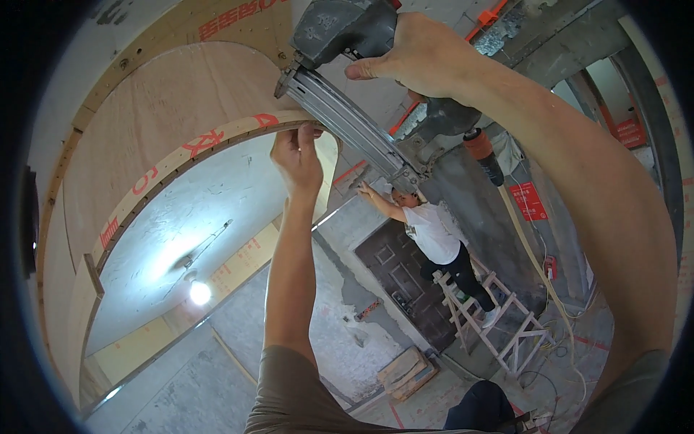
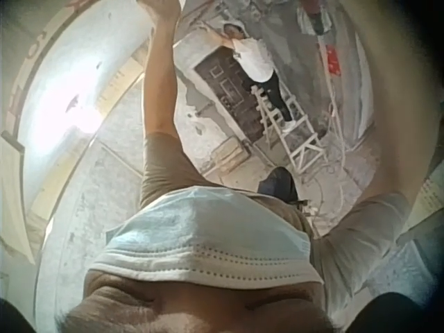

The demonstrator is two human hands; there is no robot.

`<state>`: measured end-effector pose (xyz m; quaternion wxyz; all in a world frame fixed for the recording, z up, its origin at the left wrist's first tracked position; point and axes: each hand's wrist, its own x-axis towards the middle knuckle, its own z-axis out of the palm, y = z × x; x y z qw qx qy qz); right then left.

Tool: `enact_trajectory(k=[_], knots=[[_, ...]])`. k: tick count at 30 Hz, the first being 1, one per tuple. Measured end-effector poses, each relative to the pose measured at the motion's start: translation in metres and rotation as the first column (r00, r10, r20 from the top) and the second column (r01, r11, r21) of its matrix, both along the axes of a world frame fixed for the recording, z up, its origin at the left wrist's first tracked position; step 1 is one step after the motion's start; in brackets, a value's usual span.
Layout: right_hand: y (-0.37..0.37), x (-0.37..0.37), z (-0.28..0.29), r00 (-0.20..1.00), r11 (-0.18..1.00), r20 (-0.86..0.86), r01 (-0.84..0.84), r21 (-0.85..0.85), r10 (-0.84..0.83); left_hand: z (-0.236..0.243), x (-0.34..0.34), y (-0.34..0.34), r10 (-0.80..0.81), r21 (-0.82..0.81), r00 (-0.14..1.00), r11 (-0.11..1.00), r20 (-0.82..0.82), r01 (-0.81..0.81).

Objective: Using a pneumatic nail gun to attach curved plywood panels to a wooden ceiling frame.

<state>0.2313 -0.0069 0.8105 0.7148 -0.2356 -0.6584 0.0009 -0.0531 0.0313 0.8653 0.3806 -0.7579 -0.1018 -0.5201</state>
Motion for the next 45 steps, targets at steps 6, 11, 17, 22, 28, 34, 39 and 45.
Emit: enact_trajectory(k=[6, 11, 17, 22, 28, 34, 39, 45], knots=[[-0.002, -0.008, 0.008, 0.999, 0.998, 0.024, 0.039, -0.058, -0.037, 0.002, -0.001, -0.001, 0.100, 0.092, 0.995, 0.991, -0.025, -0.098], [-0.014, -0.014, 0.002, 0.997, 0.999, 0.060, 0.039, 0.022, -0.040, 0.003, -0.002, -0.001, 0.094, 0.101, 0.995, 0.991, -0.041, -0.089], [0.005, -0.015, -0.009, 0.995, 0.986, -0.042, 0.096, 0.134, -0.092, -0.005, -0.004, 0.004, 0.097, -0.034, 0.995, 0.995, -0.029, -0.098], [0.023, -0.011, -0.016, 0.994, 0.994, -0.044, 0.105, -0.006, -0.105, -0.002, -0.005, 0.010, 0.199, 0.074, 0.978, 0.978, -0.066, -0.194], [0.028, -0.010, -0.015, 0.999, 1.000, -0.040, 0.029, -0.009, -0.029, 0.006, -0.009, 0.020, 0.236, 0.134, 0.970, 0.965, -0.064, -0.226], [0.038, -0.010, -0.014, 0.997, 0.997, 0.032, 0.075, 0.021, -0.076, 0.011, -0.012, 0.027, 0.226, 0.174, 0.970, 0.963, -0.091, -0.208], [0.048, -0.012, -0.019, 0.991, 0.967, -0.044, 0.134, 0.216, -0.127, 0.012, -0.012, 0.033, 0.191, 0.161, 0.976, 0.972, -0.106, -0.173], [0.050, -0.013, -0.017, 0.997, 0.987, 0.002, 0.077, 0.138, -0.078, 0.012, -0.017, 0.036, 0.155, 0.145, 0.982, 0.980, -0.111, -0.138]])
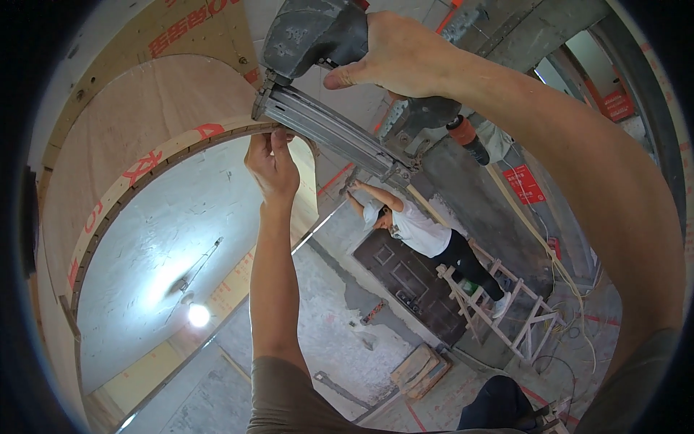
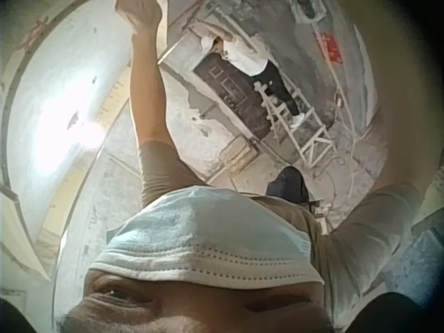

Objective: Using a pneumatic nail gun to attach curved plywood panels to a wooden ceiling frame.

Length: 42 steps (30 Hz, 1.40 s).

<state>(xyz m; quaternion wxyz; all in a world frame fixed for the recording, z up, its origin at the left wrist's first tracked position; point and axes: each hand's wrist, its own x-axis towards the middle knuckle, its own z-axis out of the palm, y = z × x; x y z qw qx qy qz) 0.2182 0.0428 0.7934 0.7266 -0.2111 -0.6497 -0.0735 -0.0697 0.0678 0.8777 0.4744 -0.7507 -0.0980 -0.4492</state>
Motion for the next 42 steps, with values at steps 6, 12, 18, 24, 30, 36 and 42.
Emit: enact_trajectory(k=[6, 12, 18, 24, 30, 36, 42], knots=[[0.010, 0.000, 0.000, 0.997, 0.997, 0.016, -0.072, -0.041, 0.073, 0.003, -0.002, 0.010, -0.026, -0.005, 1.000, 1.000, 0.005, 0.026], [0.015, 0.004, 0.002, 1.000, 1.000, 0.011, -0.024, -0.014, 0.024, -0.002, 0.003, 0.012, -0.060, -0.037, 0.998, 0.997, 0.026, 0.061], [0.040, -0.001, -0.009, 0.991, 0.995, -0.093, -0.095, -0.026, 0.093, -0.004, -0.012, 0.026, 0.011, -0.095, 0.998, 0.995, 0.063, -0.005], [0.061, -0.017, -0.015, 0.976, 0.980, -0.144, -0.179, -0.093, 0.164, -0.003, -0.013, 0.030, 0.200, 0.008, 0.978, 0.980, 0.062, -0.201], [0.073, -0.017, -0.011, 0.972, 0.970, -0.081, -0.228, -0.080, 0.221, -0.005, -0.012, 0.031, 0.180, -0.046, 0.982, 0.983, 0.049, -0.178], [0.080, -0.029, -0.010, 0.985, 0.986, -0.051, -0.164, 0.003, 0.164, 0.004, -0.019, 0.029, 0.216, -0.091, 0.976, 0.972, 0.006, -0.215], [0.089, -0.025, -0.005, 0.976, 0.975, -0.005, -0.218, -0.044, 0.218, 0.006, -0.017, 0.030, 0.267, 0.065, 0.962, 0.962, -0.055, -0.264]])
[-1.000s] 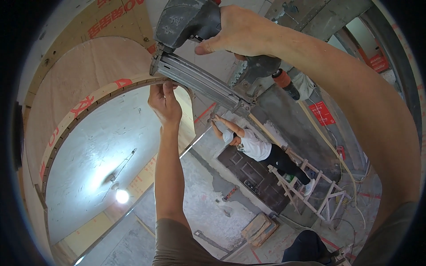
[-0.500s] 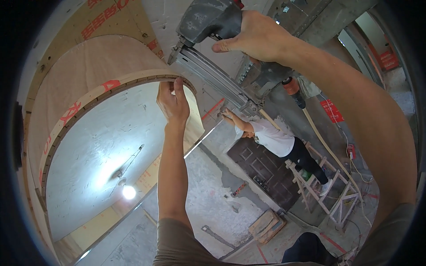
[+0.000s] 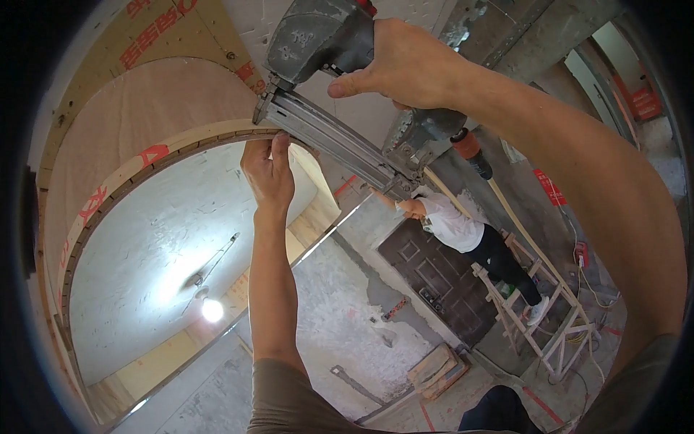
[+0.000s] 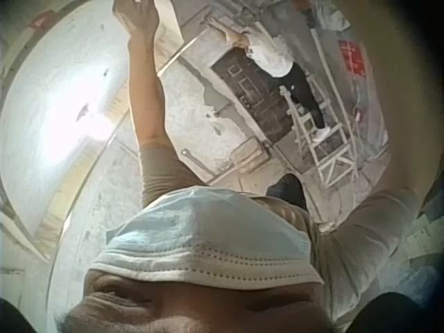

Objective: Using a pneumatic nail gun to attach curved plywood panels to a wooden ceiling frame.

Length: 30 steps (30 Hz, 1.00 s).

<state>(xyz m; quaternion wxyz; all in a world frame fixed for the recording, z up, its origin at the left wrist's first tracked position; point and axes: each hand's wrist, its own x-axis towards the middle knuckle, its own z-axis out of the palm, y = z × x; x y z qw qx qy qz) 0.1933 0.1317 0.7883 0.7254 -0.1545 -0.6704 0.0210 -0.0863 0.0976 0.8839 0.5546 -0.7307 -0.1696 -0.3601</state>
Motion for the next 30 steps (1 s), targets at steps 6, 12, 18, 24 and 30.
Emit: enact_trajectory(k=[6, 12, 18, 24, 30], knots=[[0.011, 0.000, 0.003, 1.000, 0.999, -0.020, 0.005, 0.052, -0.004, -0.003, 0.001, 0.009, -0.070, 0.012, 0.997, 0.997, 0.020, 0.070], [0.018, -0.004, 0.006, 0.998, 0.994, -0.019, -0.056, 0.098, 0.058, -0.004, 0.001, 0.012, -0.075, 0.030, 0.996, 0.997, 0.039, 0.074], [0.022, -0.002, 0.006, 0.998, 0.996, 0.011, -0.057, 0.062, 0.056, -0.005, 0.003, 0.013, -0.074, 0.039, 0.997, 0.997, 0.036, 0.073], [0.023, -0.006, -0.001, 0.991, 0.990, -0.017, -0.135, 0.047, 0.136, -0.005, 0.003, 0.014, -0.078, 0.050, 0.997, 0.996, 0.022, 0.076], [0.022, -0.005, -0.001, 0.987, 0.987, -0.004, -0.159, -0.012, 0.159, -0.005, 0.003, 0.018, -0.107, 0.030, 0.994, 0.994, 0.034, 0.106]])
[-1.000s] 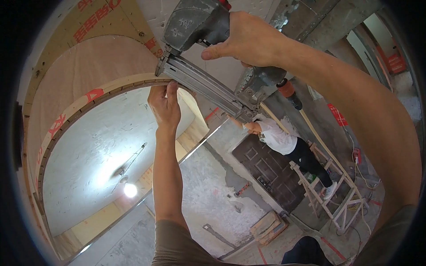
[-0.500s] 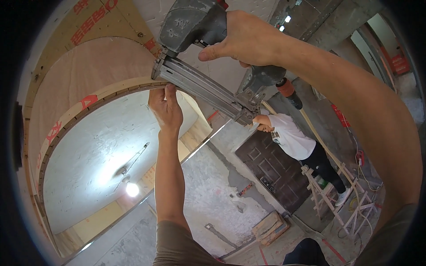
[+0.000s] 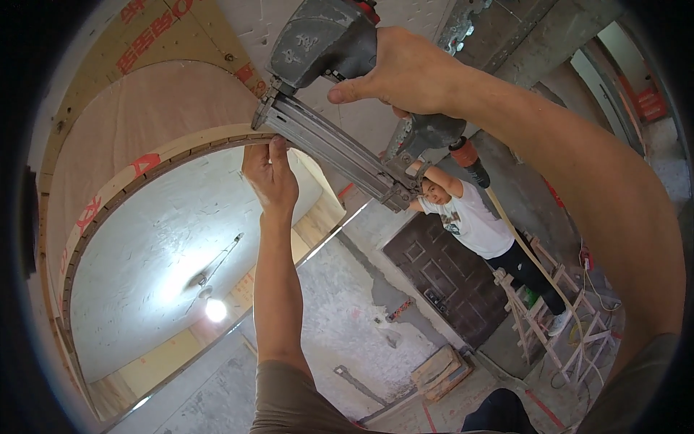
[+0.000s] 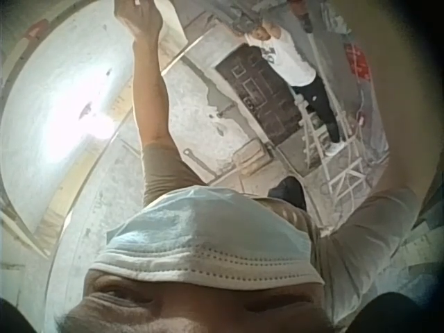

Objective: Using a pneumatic nail gun to attach curved plywood panels to a wooden ceiling frame.

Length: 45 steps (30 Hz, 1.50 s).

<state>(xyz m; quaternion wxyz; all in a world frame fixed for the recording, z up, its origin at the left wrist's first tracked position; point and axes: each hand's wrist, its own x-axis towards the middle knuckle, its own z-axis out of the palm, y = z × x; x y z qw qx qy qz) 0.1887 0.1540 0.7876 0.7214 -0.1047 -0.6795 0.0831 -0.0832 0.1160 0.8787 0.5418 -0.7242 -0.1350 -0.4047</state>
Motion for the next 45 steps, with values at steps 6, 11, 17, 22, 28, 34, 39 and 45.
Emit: enact_trajectory(k=[6, 11, 17, 22, 28, 34, 39, 45], knots=[[-0.002, 0.001, 0.000, 1.000, 0.999, -0.016, -0.022, 0.032, 0.023, 0.004, -0.003, 0.000, -0.034, -0.025, 0.999, 0.999, 0.001, 0.034], [-0.007, 0.001, 0.006, 1.000, 0.999, 0.015, 0.018, 0.041, -0.019, 0.002, -0.001, 0.004, -0.081, -0.002, 0.995, 0.997, 0.051, 0.081], [-0.016, 0.007, 0.010, 0.998, 0.999, -0.057, 0.043, 0.013, -0.042, -0.004, 0.010, 0.008, -0.120, 0.003, 0.989, 0.993, 0.087, 0.121], [-0.020, -0.002, 0.022, 0.999, 0.998, -0.048, -0.014, -0.055, 0.011, -0.002, 0.003, 0.009, -0.140, -0.027, 0.986, 0.989, 0.089, 0.143], [-0.022, -0.004, 0.021, 0.999, 0.999, 0.010, 0.041, -0.012, -0.041, 0.001, -0.001, 0.009, -0.122, -0.050, 0.990, 0.991, 0.074, 0.126], [-0.010, -0.006, 0.003, 1.000, 0.992, -0.031, 0.003, -0.123, -0.007, 0.003, -0.001, -0.015, -0.104, -0.119, 0.992, 0.987, 0.069, 0.111], [0.021, -0.015, -0.011, 0.997, 0.978, -0.074, 0.006, -0.208, -0.022, -0.010, 0.045, -0.062, 0.299, -0.210, 0.904, 0.947, 0.305, -0.243], [0.038, -0.026, -0.018, 0.989, 0.989, -0.147, -0.052, -0.140, 0.031, -0.011, 0.066, -0.068, 0.443, -0.361, 0.752, 0.887, 0.488, -0.288]])
